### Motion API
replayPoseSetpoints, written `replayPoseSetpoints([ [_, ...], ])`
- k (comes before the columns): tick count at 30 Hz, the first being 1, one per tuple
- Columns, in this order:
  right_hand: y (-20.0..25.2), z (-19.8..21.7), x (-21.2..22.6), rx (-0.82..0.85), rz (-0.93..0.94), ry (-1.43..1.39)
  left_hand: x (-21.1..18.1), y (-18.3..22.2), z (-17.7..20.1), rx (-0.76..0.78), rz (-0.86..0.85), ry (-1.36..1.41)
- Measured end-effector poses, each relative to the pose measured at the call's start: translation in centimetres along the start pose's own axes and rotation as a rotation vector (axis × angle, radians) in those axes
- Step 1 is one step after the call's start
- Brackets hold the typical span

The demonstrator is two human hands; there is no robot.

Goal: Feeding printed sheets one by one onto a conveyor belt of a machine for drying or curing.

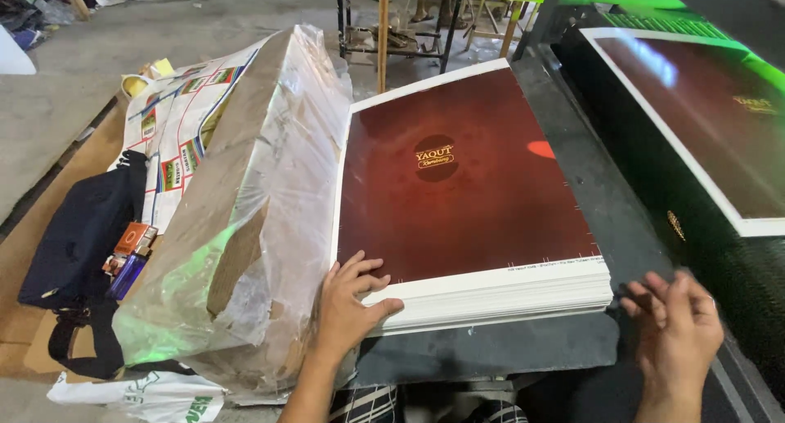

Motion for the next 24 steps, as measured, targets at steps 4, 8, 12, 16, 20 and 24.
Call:
replayPoseSetpoints([
  [4,-1.1,-1.3,2.5,0.058,0.126,0.001,-0.2,-0.2,0.5,-0.034,-0.01,0.018],
  [8,-3.8,-2.0,3.0,0.135,0.205,0.01,-0.1,-0.2,0.8,-0.029,0.026,0.026],
  [12,-8.2,-1.8,1.7,0.193,0.139,-0.197,0.1,0.1,0.6,-0.014,0.038,0.06],
  [16,-7.8,-5.9,2.6,0.221,0.155,-0.138,0.0,0.0,0.8,-0.028,0.014,0.084],
  [20,7.0,-18.3,6.3,0.239,0.05,-0.091,0.1,0.2,0.6,-0.033,-0.006,0.108],
  [24,15.1,-23.1,-1.8,0.24,-0.195,0.192,0.1,0.1,1.1,-0.101,-0.072,0.083],
])
Point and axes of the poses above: each hand's wrist, its own y-axis away from the middle knuckle, its own z-axis out of the back of the hand, x = y × z, the point moved 10 cm from there along -y, towards the middle knuckle, and after that the axes turned 5 degrees about -z, right-handed, at the moved point
